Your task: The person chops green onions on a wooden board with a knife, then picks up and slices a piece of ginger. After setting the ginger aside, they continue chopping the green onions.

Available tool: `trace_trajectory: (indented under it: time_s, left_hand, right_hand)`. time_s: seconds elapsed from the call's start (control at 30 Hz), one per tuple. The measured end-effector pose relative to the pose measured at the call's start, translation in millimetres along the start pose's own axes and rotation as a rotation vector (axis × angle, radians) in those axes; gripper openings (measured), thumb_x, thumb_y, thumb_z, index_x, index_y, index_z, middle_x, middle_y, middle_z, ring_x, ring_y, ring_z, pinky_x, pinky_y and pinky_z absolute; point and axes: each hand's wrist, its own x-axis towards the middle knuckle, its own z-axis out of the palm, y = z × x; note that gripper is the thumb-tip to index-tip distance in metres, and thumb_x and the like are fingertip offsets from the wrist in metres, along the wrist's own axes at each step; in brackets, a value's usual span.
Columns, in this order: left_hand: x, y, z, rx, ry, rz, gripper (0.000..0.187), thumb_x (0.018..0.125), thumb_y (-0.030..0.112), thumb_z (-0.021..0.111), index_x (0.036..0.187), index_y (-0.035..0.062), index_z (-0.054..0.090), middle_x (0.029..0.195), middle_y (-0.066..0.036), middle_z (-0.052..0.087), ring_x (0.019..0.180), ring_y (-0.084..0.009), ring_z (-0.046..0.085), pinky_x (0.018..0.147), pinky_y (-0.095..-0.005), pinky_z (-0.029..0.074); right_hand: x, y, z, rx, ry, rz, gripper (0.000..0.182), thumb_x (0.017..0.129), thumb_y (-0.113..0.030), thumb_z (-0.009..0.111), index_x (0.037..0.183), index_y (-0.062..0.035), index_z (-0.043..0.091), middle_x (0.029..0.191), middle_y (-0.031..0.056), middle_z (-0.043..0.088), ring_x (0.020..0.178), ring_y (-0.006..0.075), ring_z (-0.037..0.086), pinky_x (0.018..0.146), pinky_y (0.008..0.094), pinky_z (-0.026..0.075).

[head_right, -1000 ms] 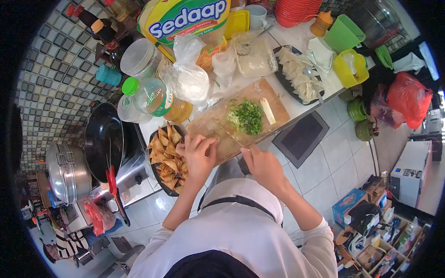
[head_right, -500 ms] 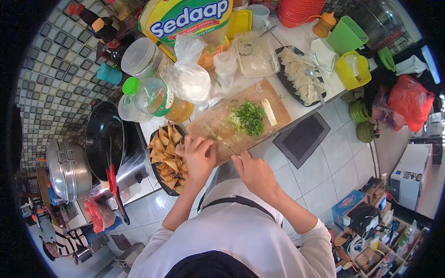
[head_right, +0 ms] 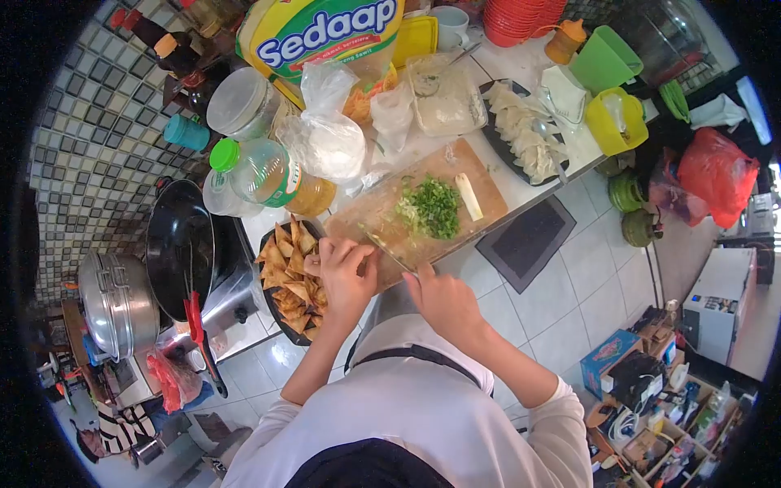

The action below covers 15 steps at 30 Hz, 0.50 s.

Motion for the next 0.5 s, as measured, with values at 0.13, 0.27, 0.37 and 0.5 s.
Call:
trace_trajectory:
  time_s: [0.13,0.27,0.37,0.5]
  left_hand:
    - [-2.7,-2.8,2.0,0.019,0.020,0.018,0.013,0.067,0.008,0.076,0.072,0.0123,0.065,0.073,0.002,0.053,0.082,-0.0226,0.048,0.071,-0.0386,0.027]
    - [-1.1,2.2,-2.0,0.061,0.011,-0.003,0.011,0.069,0.010,0.075,0.072,0.0136,0.065,0.074,0.003,0.053,0.083,-0.0219,0.047,0.074,-0.0404,0.025]
    - [0.4,4.5,-6.6,0.065,0.001,0.006,0.009,0.071,0.012,0.074,0.073,0.0145,0.066,0.075,0.003,0.053,0.084,-0.0219,0.047,0.076,-0.0411,0.025]
    - [-3.6,3.5,-6.2,0.101,-0.002,0.022,0.007,0.072,0.013,0.073,0.073,0.0150,0.067,0.075,0.004,0.054,0.085,-0.0219,0.047,0.076,-0.0414,0.025]
  right_hand:
    - [-4.2,-2.2,-1.2,0.021,0.015,0.006,0.034,0.096,-0.031,0.048,0.090,0.0022,0.053,0.056,0.0250,0.057,0.054,0.0440,0.058,0.046,0.0501,0.046]
    - [-8.9,8.4,-13.1,0.010,-0.023,0.032,0.035,0.096,-0.032,0.048,0.091,0.0018,0.055,0.059,0.0264,0.058,0.059,0.0451,0.059,0.051,0.0521,0.046]
    - [-3.7,6.1,-12.3,0.060,-0.031,0.040,0.035,0.096,-0.032,0.047,0.091,0.0016,0.056,0.060,0.0263,0.058,0.062,0.0453,0.059,0.054,0.0530,0.046]
    - [-5.7,6.3,-2.2,0.007,0.043,-0.022,0.038,0.096,-0.036,0.046,0.087,0.0000,0.054,0.057,0.0246,0.058,0.055,0.0432,0.060,0.048,0.0499,0.048]
